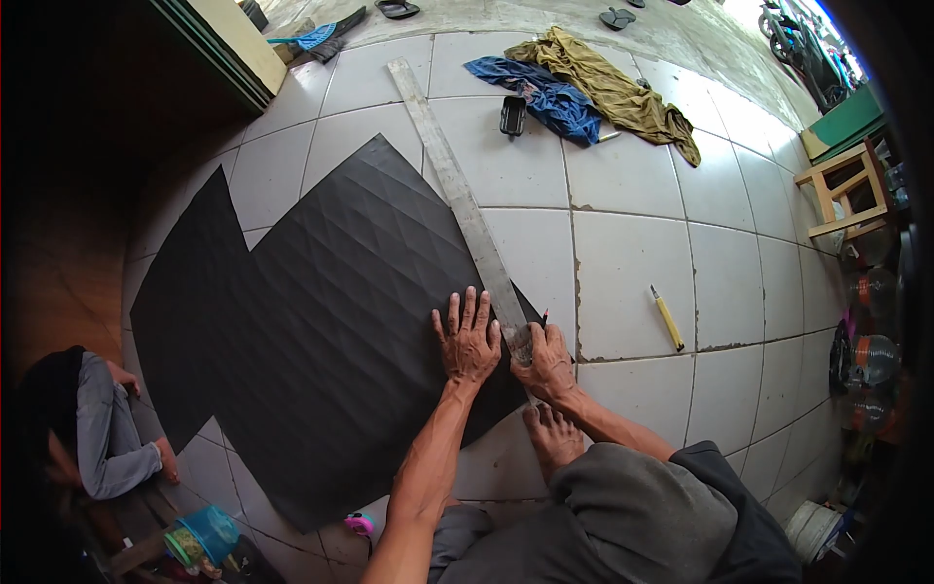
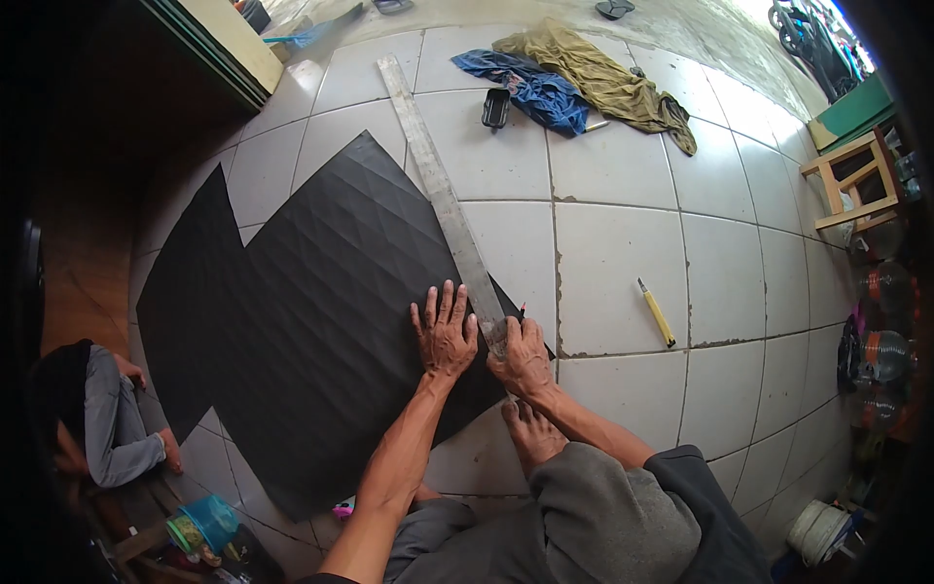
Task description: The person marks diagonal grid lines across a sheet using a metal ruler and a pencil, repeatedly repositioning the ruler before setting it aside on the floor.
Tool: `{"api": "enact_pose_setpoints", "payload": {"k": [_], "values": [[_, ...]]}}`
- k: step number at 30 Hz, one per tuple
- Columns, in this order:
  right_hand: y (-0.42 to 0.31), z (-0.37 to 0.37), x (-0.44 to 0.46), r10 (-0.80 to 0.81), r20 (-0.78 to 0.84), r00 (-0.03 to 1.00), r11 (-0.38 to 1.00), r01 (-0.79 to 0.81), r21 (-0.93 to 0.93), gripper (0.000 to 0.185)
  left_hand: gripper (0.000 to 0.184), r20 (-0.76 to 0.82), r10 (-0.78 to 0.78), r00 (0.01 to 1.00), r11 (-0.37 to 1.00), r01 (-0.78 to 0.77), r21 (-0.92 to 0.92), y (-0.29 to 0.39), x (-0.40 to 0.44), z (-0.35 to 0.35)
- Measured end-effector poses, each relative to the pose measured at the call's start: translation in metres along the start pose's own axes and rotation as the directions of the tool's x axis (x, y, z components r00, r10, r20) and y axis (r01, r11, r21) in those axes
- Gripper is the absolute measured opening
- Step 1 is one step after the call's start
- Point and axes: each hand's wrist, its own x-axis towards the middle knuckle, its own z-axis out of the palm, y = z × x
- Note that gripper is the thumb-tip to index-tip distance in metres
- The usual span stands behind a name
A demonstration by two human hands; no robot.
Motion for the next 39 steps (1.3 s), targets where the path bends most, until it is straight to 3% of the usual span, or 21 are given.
{"api": "enact_pose_setpoints", "payload": {"k": [5, 7, 11, 22, 39], "values": [[0.0032, -0.0003, -0.0011, -0.013, 0.007, 1.0, 1.0, 0.013, 0.012, 0.067, 0.057, 0.003, -0.003, 1.0, 1.0, 0.003, 0.003, 0.0, 0.0, 0.0012], [-0.0004, -0.0029, -0.0011, -0.012, -0.007, 1.0, 0.999, 0.012, 0.035, 0.057, 0.057, 0.005, -0.009, 1.0, 1.0, 0.009, -0.001, -0.0007, -0.0007, 0.0011], [-0.0003, -0.0033, -0.0024, -0.027, -0.021, 0.999, 0.999, 0.028, 0.042, 0.057, 0.056, 0.001, -0.007, 1.0, 1.0, 0.007, -0.001, -0.0004, 0.0006, 0.0001], [0.0042, -0.0018, -0.005, -0.03, 0.002, 1.0, 0.999, 0.03, 0.021, 0.069, 0.056, 0.006, -0.008, 1.0, 1.0, 0.008, -0.014, -0.0002, 0.0004, -0.0011], [0.0053, -0.0042, -0.004, -0.01, 0.048, 0.999, 0.998, 0.007, 0.063, 0.07, 0.057, 0.053, 0.003, 0.999, 1.0, -0.002, -0.023, 0.0009, 0.0019, -0.0069]]}}
